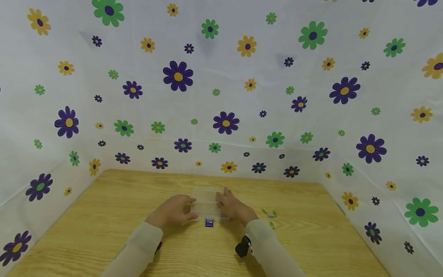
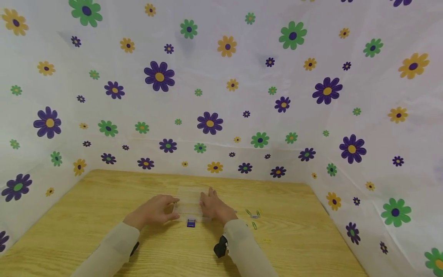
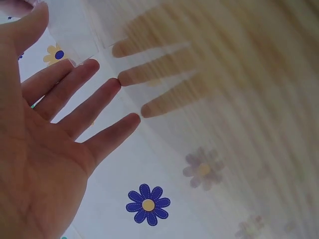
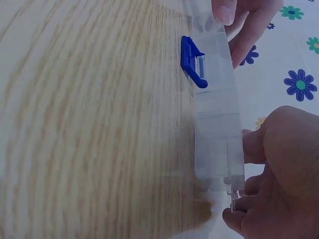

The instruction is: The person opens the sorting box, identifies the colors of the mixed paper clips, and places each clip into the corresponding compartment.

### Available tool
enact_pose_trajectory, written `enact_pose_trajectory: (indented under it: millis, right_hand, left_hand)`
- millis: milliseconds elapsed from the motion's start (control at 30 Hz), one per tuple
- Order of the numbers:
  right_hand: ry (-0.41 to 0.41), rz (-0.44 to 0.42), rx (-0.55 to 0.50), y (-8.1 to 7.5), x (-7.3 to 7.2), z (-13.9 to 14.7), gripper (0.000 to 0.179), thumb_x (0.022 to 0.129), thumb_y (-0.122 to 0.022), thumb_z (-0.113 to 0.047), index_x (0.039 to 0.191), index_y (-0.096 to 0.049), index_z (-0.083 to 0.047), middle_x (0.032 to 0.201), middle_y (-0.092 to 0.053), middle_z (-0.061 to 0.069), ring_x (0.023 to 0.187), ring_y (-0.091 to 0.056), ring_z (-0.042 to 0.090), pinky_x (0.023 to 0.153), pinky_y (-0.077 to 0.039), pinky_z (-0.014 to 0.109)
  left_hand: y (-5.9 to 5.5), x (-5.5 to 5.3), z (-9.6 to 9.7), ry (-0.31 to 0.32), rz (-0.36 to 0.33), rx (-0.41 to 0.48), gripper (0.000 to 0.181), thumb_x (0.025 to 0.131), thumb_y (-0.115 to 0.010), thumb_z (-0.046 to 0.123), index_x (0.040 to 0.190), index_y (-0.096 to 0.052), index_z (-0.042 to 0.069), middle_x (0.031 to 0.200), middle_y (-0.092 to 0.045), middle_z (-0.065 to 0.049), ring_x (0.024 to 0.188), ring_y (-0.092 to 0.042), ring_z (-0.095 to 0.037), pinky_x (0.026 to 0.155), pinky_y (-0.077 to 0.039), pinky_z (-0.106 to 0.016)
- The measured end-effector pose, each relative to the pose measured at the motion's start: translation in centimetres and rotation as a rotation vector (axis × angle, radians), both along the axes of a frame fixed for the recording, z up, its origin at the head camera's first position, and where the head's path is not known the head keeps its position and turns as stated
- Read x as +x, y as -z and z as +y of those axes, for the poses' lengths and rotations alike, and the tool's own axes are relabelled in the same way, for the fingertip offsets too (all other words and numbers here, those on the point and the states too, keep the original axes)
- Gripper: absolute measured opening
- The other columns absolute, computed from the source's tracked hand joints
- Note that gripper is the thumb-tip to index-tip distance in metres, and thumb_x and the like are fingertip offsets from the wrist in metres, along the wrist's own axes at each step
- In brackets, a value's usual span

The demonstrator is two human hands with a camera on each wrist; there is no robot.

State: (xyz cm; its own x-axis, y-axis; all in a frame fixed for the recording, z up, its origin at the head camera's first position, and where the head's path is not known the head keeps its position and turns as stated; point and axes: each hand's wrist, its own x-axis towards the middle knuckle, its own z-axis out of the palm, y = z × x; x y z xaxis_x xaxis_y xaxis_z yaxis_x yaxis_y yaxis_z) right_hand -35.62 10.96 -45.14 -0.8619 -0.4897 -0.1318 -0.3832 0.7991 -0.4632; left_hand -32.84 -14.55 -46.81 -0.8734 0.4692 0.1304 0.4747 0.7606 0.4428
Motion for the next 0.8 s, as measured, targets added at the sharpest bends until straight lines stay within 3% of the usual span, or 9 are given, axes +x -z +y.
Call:
enact_pose_trajectory:
  millis: [800]
  right_hand:
    - [0.017, 0.027, 0.022, 0.07, -0.20, -0.09, 0.049, 0.112, -0.041, -0.021, 0.158, -0.039, -0.005, 0.170, -0.010, 0.030, 0.158, -0.015, 0.049, 0.126, -0.022, 0.060]
  left_hand:
    - [0.26, -0.12, -0.51, 0.034, 0.057, 0.010, 0.058, 0.093, -0.075, 0.041, 0.135, -0.065, 0.002, 0.131, -0.071, -0.014, 0.123, -0.066, -0.036, 0.108, -0.050, -0.055]
